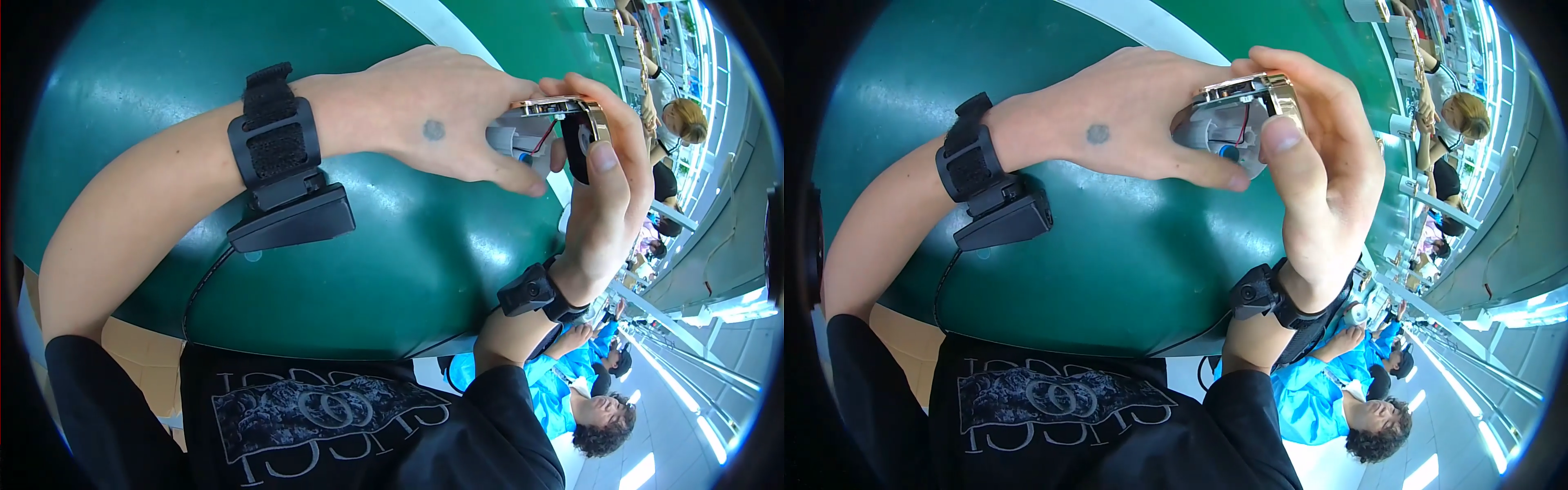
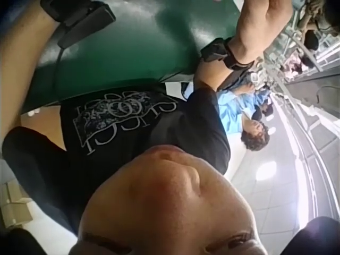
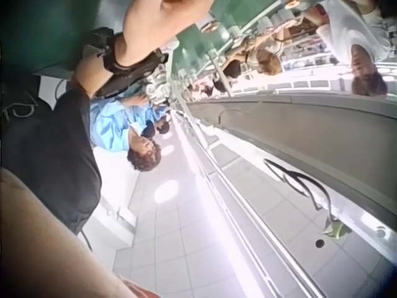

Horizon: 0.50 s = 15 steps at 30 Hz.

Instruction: The person picks up a white base and a gold lid, fits the lid onto the base, and presses them together by hand. The assembled humidifier is then placed back onto the conveyor belt, and the process is repeated.

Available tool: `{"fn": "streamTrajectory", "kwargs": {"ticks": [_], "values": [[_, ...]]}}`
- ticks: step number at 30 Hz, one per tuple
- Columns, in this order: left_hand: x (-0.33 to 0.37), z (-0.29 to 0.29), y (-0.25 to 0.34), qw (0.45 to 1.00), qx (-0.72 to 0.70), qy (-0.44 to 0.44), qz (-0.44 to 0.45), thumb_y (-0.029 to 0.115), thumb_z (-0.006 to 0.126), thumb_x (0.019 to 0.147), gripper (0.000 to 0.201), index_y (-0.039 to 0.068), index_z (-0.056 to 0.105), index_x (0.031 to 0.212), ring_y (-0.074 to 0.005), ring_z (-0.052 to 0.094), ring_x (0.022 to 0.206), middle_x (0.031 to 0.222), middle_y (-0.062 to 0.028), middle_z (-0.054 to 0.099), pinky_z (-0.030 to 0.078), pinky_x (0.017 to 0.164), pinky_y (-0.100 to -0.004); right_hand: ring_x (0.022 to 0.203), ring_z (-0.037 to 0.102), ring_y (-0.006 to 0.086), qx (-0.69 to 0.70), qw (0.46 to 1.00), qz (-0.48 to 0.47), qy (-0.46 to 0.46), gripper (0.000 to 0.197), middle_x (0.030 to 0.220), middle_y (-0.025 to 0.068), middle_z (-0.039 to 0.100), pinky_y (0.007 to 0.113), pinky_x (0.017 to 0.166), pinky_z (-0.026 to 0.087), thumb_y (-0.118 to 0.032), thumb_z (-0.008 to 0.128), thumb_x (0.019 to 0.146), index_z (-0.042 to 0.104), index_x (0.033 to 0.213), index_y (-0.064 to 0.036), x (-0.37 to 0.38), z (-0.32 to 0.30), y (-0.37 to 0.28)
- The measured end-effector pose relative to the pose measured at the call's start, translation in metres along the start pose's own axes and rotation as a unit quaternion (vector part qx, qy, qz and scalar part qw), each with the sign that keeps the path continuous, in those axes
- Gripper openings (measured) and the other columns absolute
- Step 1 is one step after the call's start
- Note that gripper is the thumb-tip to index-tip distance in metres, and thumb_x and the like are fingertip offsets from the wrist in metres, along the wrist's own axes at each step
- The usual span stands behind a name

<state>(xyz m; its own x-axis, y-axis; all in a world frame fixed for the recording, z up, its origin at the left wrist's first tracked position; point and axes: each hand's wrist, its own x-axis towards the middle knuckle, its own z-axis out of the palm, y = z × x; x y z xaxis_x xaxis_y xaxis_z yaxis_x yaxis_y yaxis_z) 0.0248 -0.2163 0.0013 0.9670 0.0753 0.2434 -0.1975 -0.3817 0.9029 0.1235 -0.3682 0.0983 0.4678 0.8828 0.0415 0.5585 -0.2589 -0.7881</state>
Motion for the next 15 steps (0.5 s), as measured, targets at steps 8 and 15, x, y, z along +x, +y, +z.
{"fn": "streamTrajectory", "kwargs": {"ticks": [8,15], "values": [[0.005,0.002,0.003,0.998,-0.014,0.010,-0.062,0.045,0.062,0.092,0.039,0.008,0.068,0.106,-0.0334,0.064,0.071,0.074,-0.0135,0.065,0.048,0.067,-0.0443,0.118,0.063,0.0232,0.098,0.995,-0.015,0.017,0.045,0.125,0.0184,0.067,0.035,0.104,0.047,-0.019,0.060,0.096,0.057,0.135,0.0037,0.002,-0.001,0.013],[0.001,0.018,0.000,0.997,0.001,0.072,-0.007,0.040,0.053,0.096,0.040,0.004,0.069,0.091,-0.0374,0.067,0.074,0.073,-0.0158,0.067,0.052,0.071,-0.0486,0.117,0.062,0.0226,0.113,0.992,-0.003,0.046,0.044,0.124,0.0174,0.067,0.035,0.104,0.046,-0.018,0.061,0.096,0.058,0.133,0.0037,-0.006,-0.001,0.019]]}}
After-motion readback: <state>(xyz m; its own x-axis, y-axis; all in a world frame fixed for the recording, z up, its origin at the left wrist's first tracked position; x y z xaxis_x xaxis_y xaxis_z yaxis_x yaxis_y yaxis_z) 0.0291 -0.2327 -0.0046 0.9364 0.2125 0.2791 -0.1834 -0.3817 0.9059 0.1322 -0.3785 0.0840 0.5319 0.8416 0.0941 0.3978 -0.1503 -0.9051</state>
